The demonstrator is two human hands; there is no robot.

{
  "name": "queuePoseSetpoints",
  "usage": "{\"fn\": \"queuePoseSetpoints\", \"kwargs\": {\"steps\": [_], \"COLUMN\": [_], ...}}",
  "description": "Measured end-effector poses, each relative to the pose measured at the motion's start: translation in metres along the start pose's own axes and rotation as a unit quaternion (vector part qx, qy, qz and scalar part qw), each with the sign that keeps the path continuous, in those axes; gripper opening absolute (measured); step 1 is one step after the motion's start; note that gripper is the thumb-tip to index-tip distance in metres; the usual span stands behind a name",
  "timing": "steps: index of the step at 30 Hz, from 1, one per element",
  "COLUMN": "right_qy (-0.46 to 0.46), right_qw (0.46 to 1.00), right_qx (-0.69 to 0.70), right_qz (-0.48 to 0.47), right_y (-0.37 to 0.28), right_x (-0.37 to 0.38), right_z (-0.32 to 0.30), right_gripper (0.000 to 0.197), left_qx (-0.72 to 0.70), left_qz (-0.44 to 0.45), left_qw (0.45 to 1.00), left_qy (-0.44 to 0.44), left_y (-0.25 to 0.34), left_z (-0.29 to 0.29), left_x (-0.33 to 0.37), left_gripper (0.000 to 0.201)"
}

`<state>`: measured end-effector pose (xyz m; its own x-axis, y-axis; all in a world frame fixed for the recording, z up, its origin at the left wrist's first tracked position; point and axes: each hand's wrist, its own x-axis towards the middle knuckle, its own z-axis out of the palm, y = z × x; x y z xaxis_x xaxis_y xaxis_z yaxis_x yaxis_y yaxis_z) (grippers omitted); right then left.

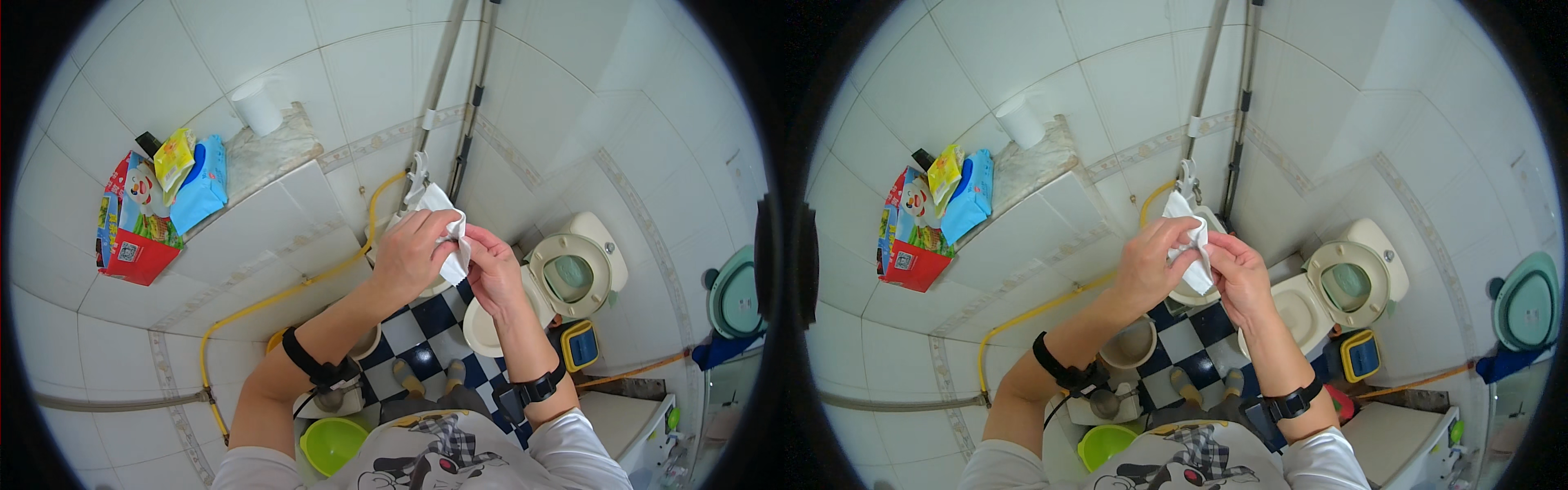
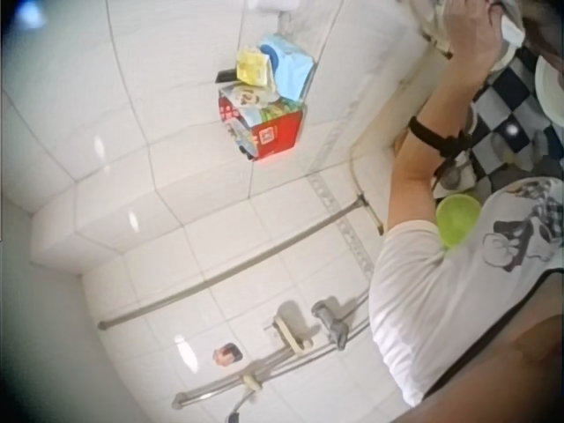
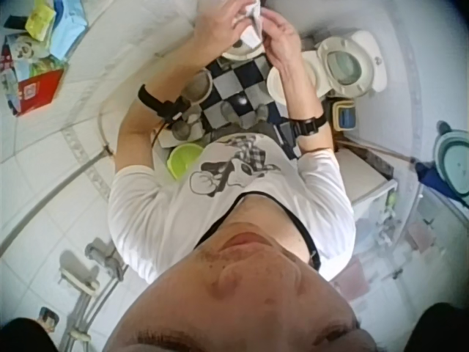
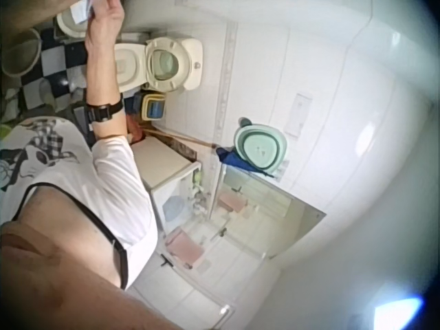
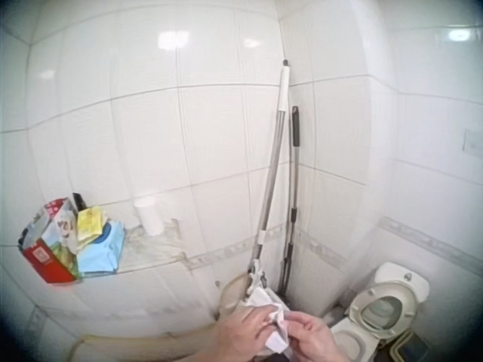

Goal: The person rinses a mop head in a sink, wrings it, and mops the checkered bathroom floor. They then remove a drain stopper, wipe the floor with a tissue, and discard the tissue in a bin.

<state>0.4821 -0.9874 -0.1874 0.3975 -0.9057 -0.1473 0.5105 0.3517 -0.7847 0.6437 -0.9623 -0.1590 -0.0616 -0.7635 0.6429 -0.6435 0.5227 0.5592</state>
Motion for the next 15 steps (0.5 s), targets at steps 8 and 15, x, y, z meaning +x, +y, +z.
{"fn": "queuePoseSetpoints", "kwargs": {"steps": [8, 15], "right_qy": [0.099, 0.147], "right_qw": [0.989, 0.980], "right_qx": [-0.056, -0.053], "right_qz": [-0.099, -0.125], "right_y": [-0.040, -0.103], "right_x": [-0.056, -0.146], "right_z": [-0.066, -0.178], "right_gripper": [0.015, 0.018], "left_qx": [-0.012, -0.408], "left_qz": [-0.007, -0.226], "left_qw": [0.998, 0.880], "left_qy": [-0.053, -0.087], "left_y": [0.075, 0.140], "left_z": [0.044, 0.120], "left_x": [-0.016, -0.042], "left_gripper": [0.053, 0.049]}}
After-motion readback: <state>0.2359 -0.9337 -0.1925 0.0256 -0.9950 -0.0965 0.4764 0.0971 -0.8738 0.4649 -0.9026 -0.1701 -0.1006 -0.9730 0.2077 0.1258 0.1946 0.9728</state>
